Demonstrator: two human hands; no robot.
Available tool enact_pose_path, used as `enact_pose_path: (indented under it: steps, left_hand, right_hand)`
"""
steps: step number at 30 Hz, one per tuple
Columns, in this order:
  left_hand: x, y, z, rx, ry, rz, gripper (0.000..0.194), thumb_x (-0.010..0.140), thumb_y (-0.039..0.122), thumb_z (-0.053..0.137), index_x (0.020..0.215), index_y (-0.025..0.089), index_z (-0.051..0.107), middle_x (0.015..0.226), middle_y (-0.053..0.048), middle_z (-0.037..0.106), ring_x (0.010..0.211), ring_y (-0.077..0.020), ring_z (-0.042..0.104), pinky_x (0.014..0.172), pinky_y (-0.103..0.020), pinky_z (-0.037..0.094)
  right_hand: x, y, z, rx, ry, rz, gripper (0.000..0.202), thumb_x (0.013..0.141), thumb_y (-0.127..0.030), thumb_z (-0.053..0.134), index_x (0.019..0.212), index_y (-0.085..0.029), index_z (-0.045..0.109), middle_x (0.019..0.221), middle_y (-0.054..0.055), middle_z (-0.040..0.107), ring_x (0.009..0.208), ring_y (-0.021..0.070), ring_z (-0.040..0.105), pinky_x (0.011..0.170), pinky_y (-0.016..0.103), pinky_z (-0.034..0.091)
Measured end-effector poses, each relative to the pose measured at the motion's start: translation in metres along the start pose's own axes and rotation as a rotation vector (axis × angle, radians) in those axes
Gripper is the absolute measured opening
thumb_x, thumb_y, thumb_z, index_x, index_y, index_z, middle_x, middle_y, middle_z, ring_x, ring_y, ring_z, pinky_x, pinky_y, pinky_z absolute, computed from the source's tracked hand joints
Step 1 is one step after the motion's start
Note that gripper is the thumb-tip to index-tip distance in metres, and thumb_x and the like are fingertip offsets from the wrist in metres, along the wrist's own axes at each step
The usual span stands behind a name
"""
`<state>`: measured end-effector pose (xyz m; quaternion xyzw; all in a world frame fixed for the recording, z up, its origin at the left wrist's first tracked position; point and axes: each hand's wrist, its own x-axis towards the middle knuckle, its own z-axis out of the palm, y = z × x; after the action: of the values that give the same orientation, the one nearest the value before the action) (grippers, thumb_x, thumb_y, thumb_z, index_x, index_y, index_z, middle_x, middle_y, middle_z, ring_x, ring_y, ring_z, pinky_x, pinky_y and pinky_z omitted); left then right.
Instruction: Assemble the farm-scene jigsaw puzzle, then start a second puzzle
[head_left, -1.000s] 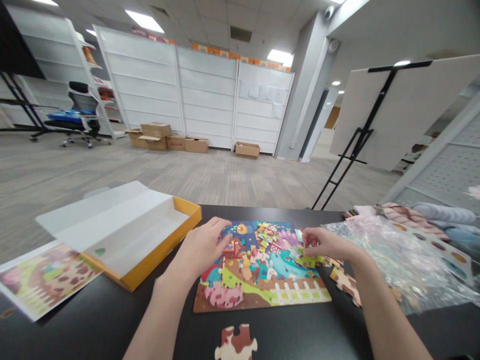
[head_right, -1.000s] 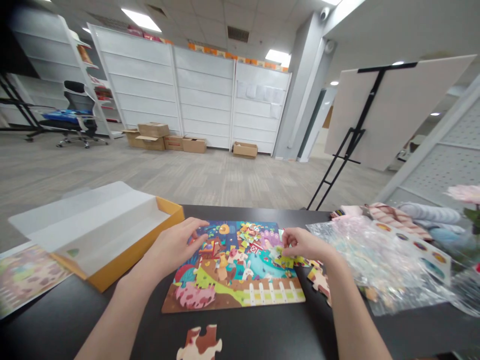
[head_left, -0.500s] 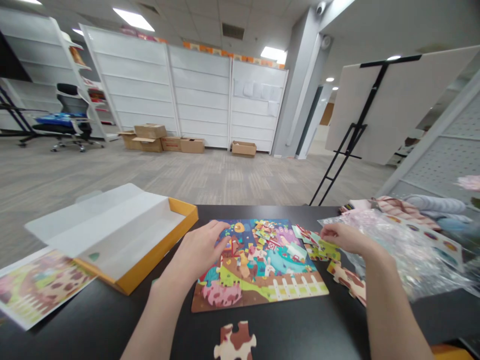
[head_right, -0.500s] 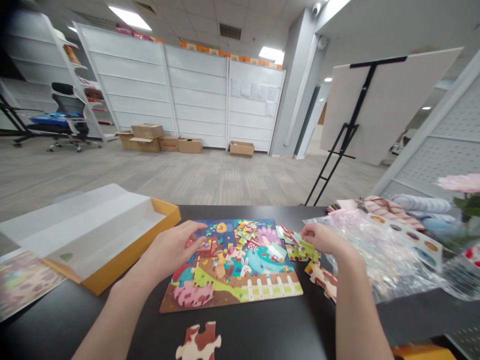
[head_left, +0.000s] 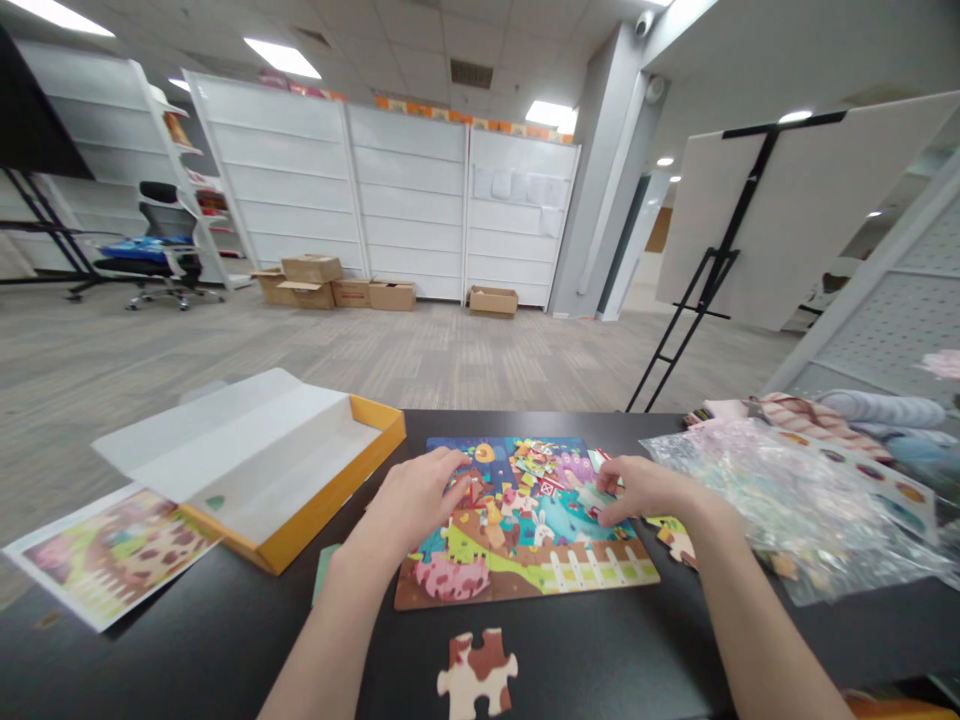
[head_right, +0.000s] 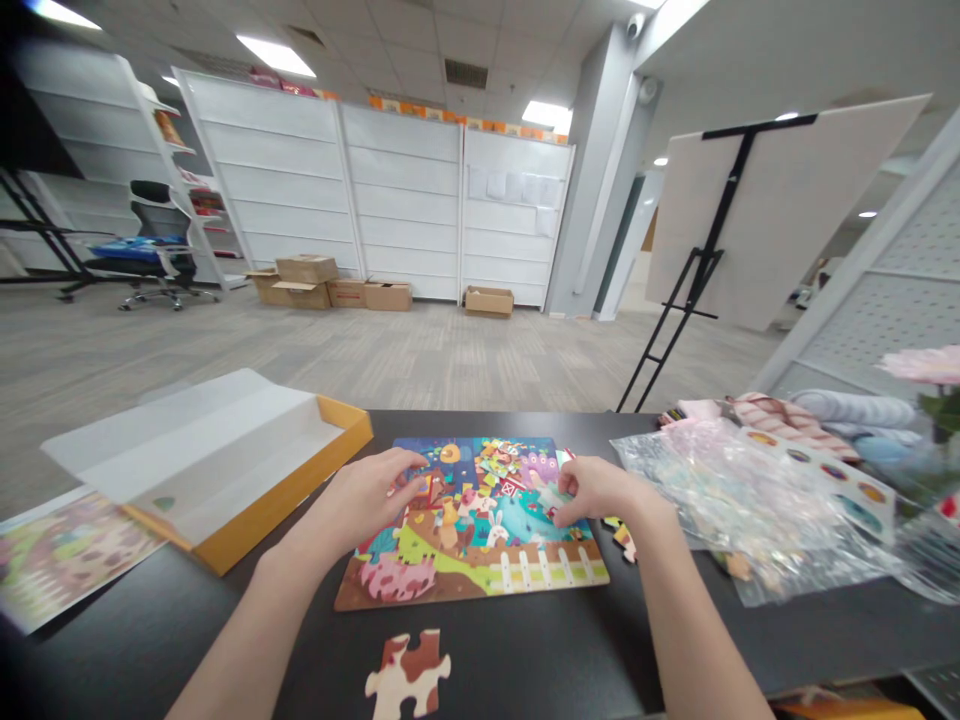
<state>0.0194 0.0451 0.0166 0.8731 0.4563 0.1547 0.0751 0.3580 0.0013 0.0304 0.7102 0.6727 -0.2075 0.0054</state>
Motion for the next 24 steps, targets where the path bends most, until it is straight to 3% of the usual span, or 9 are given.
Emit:
enact_pose_path:
  steps: [5, 13, 18, 21, 24]
  left_hand:
    - [0.0, 0.003, 0.001, -0.022, -0.014, 0.004, 0.024, 0.098, 0.034, 0.047, 0.111, 0.024, 0.065, 0.109, -0.005, 0.072, 0.1, -0.0228, 0.069, 0.083, -0.032, 0.051]
    - [-0.003, 0.004, 0.002, -0.03, -0.027, 0.005, 0.023, 0.097, 0.034, 0.047, 0.109, 0.024, 0.065, 0.105, -0.004, 0.072, 0.096, -0.0219, 0.069, 0.08, -0.03, 0.05]
    - [-0.004, 0.0, 0.001, -0.045, -0.002, -0.007, 0.024, 0.097, 0.033, 0.047, 0.11, 0.024, 0.065, 0.106, -0.004, 0.072, 0.096, -0.0225, 0.069, 0.079, -0.031, 0.049]
    - [-0.003, -0.001, -0.001, -0.051, 0.005, -0.028, 0.025, 0.097, 0.034, 0.048, 0.112, 0.024, 0.065, 0.108, -0.005, 0.071, 0.098, -0.0229, 0.069, 0.08, -0.032, 0.05]
    - [-0.001, 0.0, -0.005, -0.038, 0.006, -0.029, 0.025, 0.097, 0.033, 0.048, 0.112, 0.023, 0.065, 0.108, -0.006, 0.072, 0.098, -0.0237, 0.07, 0.081, -0.032, 0.05]
  right_hand:
    - [0.01, 0.004, 0.01, -0.046, -0.015, 0.019, 0.035, 0.051, -0.037, 0.082, 0.077, -0.021, 0.065, 0.081, 0.004, 0.068, 0.075, 0.0238, 0.061, 0.057, 0.029, 0.039]
    - [0.016, 0.017, 0.015, 0.142, 0.005, -0.012, 0.048, 0.049, -0.034, 0.083, 0.09, -0.019, 0.064, 0.089, 0.005, 0.068, 0.071, 0.0191, 0.061, 0.054, 0.025, 0.042]
    - [0.012, 0.015, 0.008, 0.12, 0.019, -0.134, 0.033, 0.058, -0.04, 0.079, 0.072, -0.02, 0.057, 0.074, 0.0, 0.062, 0.068, 0.0182, 0.057, 0.058, 0.026, 0.041]
    - [0.013, 0.023, -0.001, 0.265, 0.13, -0.248, 0.033, 0.075, -0.051, 0.068, 0.079, -0.02, 0.058, 0.077, 0.002, 0.064, 0.075, 0.0201, 0.059, 0.067, 0.029, 0.045]
    - [0.024, 0.037, -0.005, 0.477, 0.334, -0.257, 0.04, 0.084, -0.059, 0.055, 0.091, -0.02, 0.058, 0.086, 0.005, 0.068, 0.082, 0.0221, 0.062, 0.073, 0.031, 0.048]
